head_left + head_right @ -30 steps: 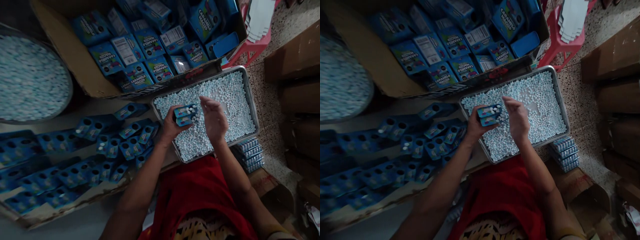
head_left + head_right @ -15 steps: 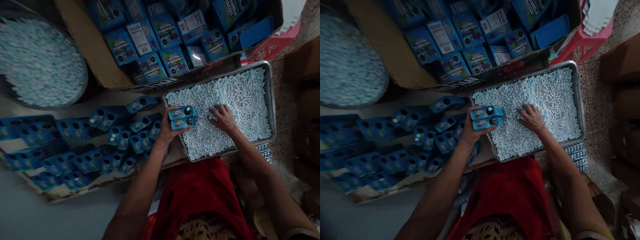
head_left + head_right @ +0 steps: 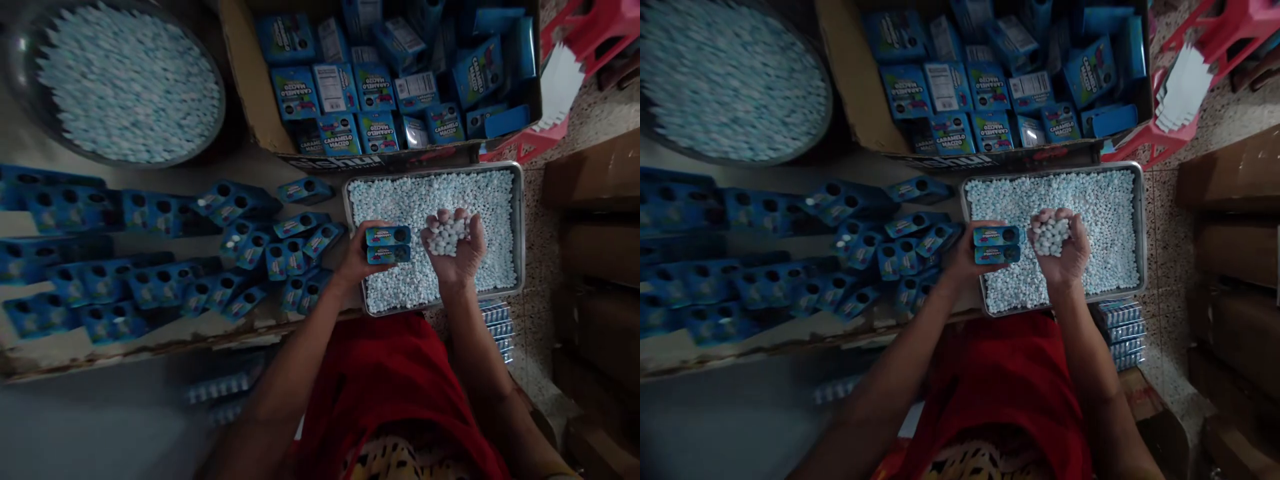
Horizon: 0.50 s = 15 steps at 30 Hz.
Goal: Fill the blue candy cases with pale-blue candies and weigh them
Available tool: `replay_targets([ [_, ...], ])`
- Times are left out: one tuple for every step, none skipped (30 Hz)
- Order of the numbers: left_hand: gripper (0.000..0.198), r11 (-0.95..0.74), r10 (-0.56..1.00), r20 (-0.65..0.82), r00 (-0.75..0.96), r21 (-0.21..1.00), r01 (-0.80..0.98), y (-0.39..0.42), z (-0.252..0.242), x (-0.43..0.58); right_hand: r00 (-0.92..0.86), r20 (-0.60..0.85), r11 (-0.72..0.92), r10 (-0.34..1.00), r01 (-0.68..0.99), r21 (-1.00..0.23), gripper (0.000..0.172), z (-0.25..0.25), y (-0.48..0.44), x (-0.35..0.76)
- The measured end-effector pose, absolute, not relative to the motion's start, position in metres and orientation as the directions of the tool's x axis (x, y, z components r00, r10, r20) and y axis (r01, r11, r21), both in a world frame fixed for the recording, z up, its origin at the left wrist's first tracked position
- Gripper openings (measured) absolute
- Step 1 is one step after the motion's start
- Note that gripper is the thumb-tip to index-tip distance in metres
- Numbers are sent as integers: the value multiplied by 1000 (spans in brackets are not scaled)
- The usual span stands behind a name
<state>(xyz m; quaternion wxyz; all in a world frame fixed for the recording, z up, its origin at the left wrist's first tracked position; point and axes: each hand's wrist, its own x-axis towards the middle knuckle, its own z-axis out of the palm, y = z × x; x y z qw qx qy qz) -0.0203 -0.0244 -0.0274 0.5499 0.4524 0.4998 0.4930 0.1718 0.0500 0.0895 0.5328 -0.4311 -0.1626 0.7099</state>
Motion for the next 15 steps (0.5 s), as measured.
replay_targets([
  [84, 99, 995, -99, 13, 992, -75, -25, -24, -18, -58, -399, -355, 915, -581, -732, 38, 97, 48, 163],
  [82, 96, 995, -96, 8, 994, -50, -26, -20, -16, -47, -353, -320, 935, -545, -775, 39, 101, 46, 153],
  [79, 89, 996, -89, 0, 996, -16, -27, -17, -15, -27, -302, -274, 953, -505, -818, 40, 101, 44, 145],
  [76, 81, 997, -81, -9, 996, 25, -29, -14, -15, -4, -252, -225, 968, -458, -860, 40, 99, 43, 137],
  [74, 72, 997, -71, -14, 995, 72, -31, -11, -16, 25, -212, -183, 977, -408, -894, 41, 93, 42, 131],
  [73, 66, 998, -64, -16, 991, 120, -32, -10, -17, 57, -192, -159, 980, -364, -918, 41, 85, 42, 127],
  [73, 69, 998, -67, -17, 983, 167, -34, -9, -18, 92, -203, -160, 975, -345, -925, 41, 74, 43, 126],
  [75, 80, 997, -78, -20, 974, 211, -35, -9, -20, 124, -250, -191, 960, -363, -912, 41, 62, 45, 129],
  [77, 95, 995, -92, -24, 963, 252, -35, -9, -21, 148, -332, -245, 932, -418, -874, 40, 49, 48, 134],
  [78, 108, 994, -104, -28, 950, 292, -35, -9, -23, 155, -438, -314, 885, -493, -811, 39, 36, 52, 142],
  [77, 117, 993, -110, -37, 935, 334, -34, -9, -24, 139, -548, -390, 825, -562, -730, 38, 24, 55, 153],
  [76, 122, 993, -111, -52, 919, 374, -33, -8, -25, 114, -641, -461, 759, -600, -653, 36, 13, 57, 167],
  [75, 123, 992, -104, -67, 905, 408, -32, -8, -27, 101, -703, -522, 704, -597, -609, 34, 5, 58, 181],
  [74, 119, 993, -95, -76, 893, 434, -31, -7, -28, 113, -726, -570, 679, -541, -618, 33, -1, 56, 196],
  [73, 112, 994, -90, -70, 888, 445, -30, -6, -30, 144, -715, -601, 684, -444, -664, 31, -5, 52, 211],
])
